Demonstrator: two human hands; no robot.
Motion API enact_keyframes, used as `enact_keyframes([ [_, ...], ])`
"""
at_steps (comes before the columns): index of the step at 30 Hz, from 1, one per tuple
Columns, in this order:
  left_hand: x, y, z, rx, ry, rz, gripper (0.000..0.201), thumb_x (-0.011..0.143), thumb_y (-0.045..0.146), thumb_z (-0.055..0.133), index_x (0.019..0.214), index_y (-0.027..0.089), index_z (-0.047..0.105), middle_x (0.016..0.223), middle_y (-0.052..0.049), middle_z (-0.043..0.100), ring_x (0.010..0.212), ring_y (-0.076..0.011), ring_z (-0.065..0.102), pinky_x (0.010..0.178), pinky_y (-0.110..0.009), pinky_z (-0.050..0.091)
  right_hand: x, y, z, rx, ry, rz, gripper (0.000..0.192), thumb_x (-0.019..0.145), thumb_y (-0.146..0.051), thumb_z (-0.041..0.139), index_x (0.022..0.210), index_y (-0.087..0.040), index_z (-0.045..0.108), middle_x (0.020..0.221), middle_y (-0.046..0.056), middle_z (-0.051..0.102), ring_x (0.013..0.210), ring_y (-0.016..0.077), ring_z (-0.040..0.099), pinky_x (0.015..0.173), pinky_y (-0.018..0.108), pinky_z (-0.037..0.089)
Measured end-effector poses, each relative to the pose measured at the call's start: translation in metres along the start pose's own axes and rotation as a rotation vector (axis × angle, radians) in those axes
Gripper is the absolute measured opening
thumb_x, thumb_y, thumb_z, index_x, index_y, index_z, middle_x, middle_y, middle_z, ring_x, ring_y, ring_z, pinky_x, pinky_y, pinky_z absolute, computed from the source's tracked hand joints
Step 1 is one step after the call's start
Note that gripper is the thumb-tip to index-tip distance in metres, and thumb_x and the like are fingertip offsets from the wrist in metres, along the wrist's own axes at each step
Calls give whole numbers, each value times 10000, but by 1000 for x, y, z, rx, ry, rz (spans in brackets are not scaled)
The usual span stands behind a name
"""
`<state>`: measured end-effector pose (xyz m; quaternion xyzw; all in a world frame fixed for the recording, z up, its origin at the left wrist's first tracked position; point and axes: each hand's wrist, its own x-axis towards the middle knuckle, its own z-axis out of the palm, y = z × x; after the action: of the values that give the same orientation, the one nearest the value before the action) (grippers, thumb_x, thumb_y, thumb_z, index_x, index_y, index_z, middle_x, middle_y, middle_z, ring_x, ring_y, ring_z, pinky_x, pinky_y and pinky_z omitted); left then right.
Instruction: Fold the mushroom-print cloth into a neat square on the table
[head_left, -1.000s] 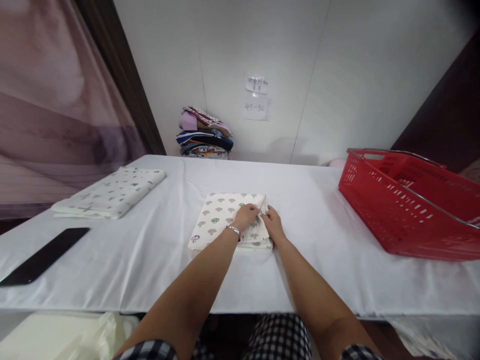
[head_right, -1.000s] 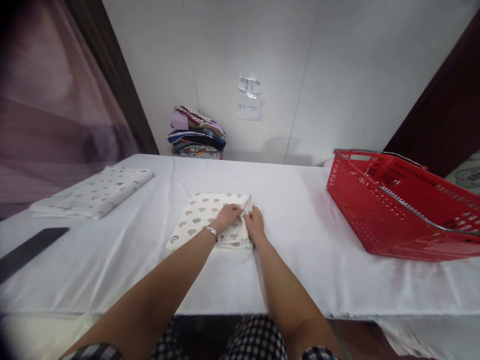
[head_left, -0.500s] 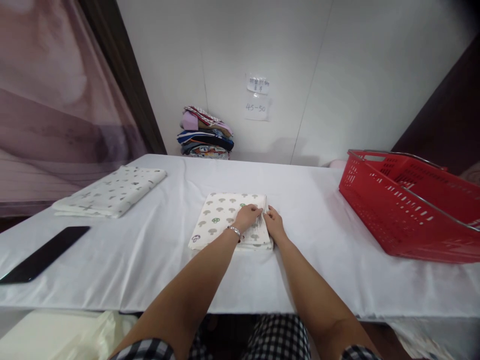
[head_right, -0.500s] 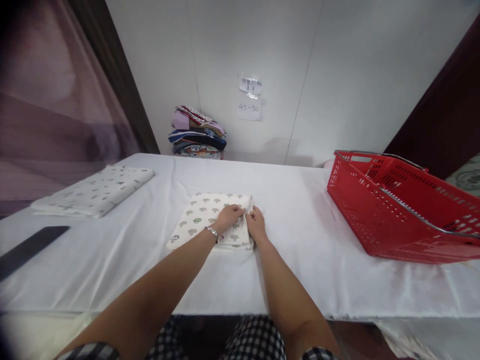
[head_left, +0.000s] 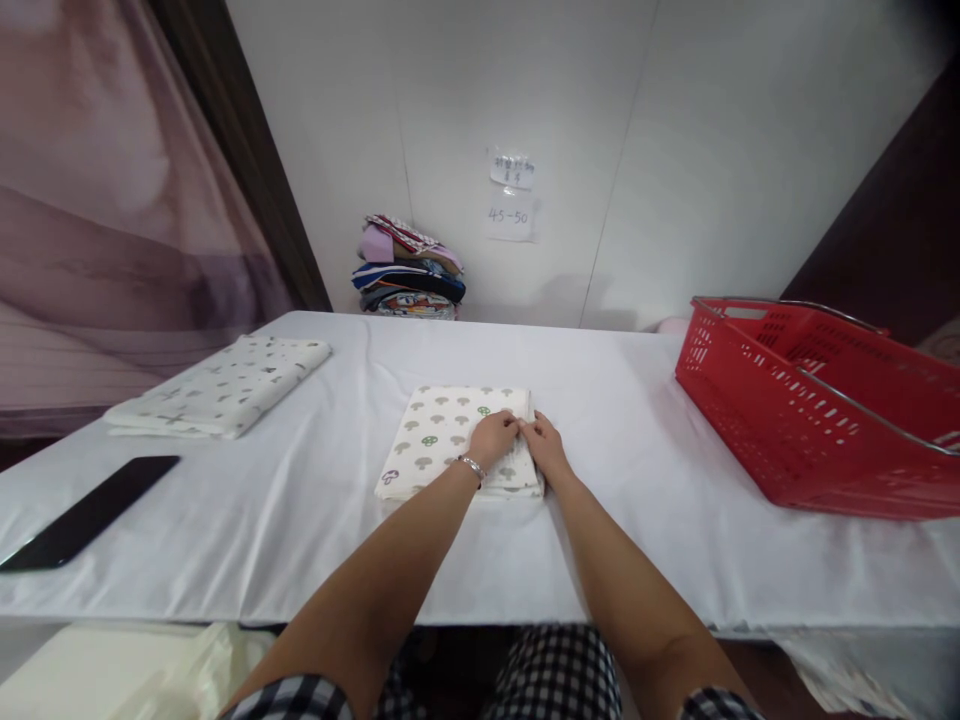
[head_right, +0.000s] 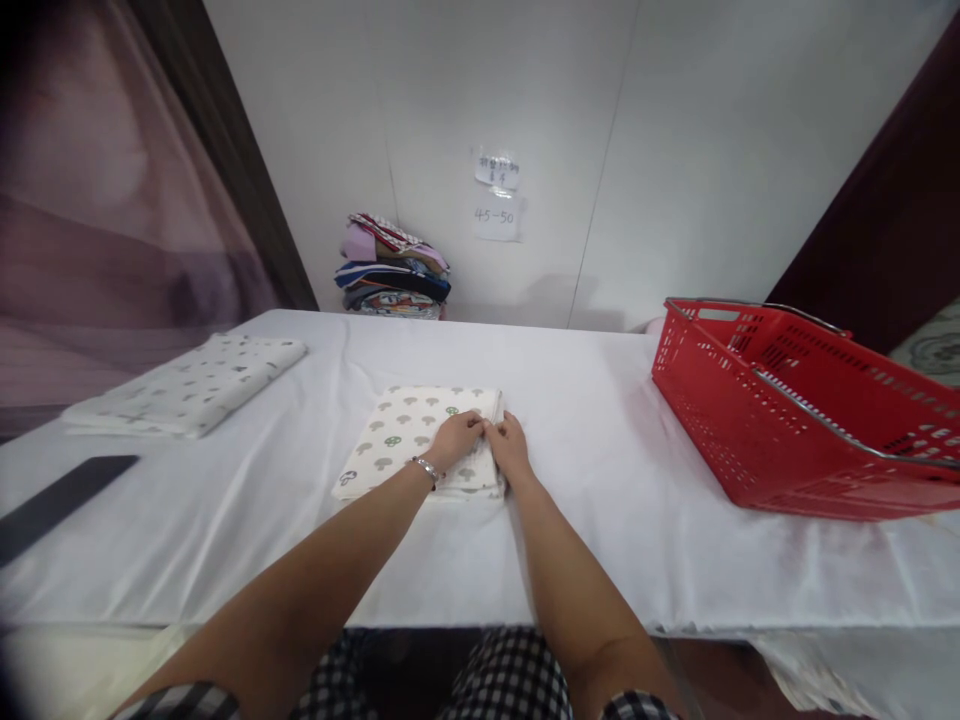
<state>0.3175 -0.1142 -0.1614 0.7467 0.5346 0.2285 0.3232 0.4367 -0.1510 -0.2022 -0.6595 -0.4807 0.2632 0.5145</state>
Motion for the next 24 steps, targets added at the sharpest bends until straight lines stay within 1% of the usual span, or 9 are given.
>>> enact_keyframes([
  [4,0,2,-3,-10,-40,16,176,785,221,499,788,203,674,816,-15,687,770,-140,595,703,-230,425,0,1,0,-18,-18,-9,242,737,-319,556,534,-198,507,1301,92,521,1285,221,366,1035,338,278],
  [7,4,1,-11,-27,-71,29,194,799,236,492,811,190,680,800,-18,686,734,-136,601,698,-231,443,-1,1,0,-32,-22,-19,207,729,-272,540,540,-195,507,1338,90,484,1253,224,404,1036,353,281],
  [8,5,-2,-16,-10,-41,36,207,809,246,483,836,189,680,845,-27,688,763,-144,605,719,-240,447,-1,1,-1,-35,-22,-30,205,730,-268,532,540,-195,505,1340,91,481,1242,225,417,1038,354,280],
  [10,7,-10,-26,94,85,81,232,831,257,465,923,197,669,997,-47,674,913,-172,593,823,-270,435,-2,1,-1,-40,-9,-47,202,736,-263,512,546,-195,506,1344,92,474,1228,222,432,1040,351,282],
  [13,8,-30,-39,355,248,170,284,852,297,466,1074,203,617,1221,-74,583,1171,-223,466,1004,-350,323,-3,0,-3,-70,54,-87,179,746,-258,490,582,-199,532,1369,73,448,1270,205,377,1051,339,273],
  [15,6,-43,-43,472,241,187,344,869,347,450,1151,191,570,1316,-94,508,1251,-246,386,1053,-398,255,-3,1,-4,-119,78,-90,164,736,-242,490,584,-203,538,1358,61,460,1295,203,337,1065,342,253],
  [18,5,-55,-43,550,209,185,385,895,376,396,1201,182,527,1373,-105,445,1284,-254,342,1067,-423,225,-2,3,-5,-182,38,-19,180,713,-223,496,534,-207,506,1301,69,515,1278,223,360,1068,358,246],
  [21,6,-55,-43,568,186,174,395,904,378,374,1221,183,507,1390,-105,424,1295,-257,325,1069,-436,215,-1,4,-5,-203,15,11,207,718,-227,487,512,-205,483,1300,84,516,1278,238,367,1065,360,246],
  [24,6,-48,-43,550,157,144,407,901,390,382,1229,181,503,1402,-110,410,1304,-263,316,1068,-458,214,-1,4,-4,-201,22,4,209,718,-222,486,510,-198,482,1305,102,509,1269,244,379,1064,361,243],
])
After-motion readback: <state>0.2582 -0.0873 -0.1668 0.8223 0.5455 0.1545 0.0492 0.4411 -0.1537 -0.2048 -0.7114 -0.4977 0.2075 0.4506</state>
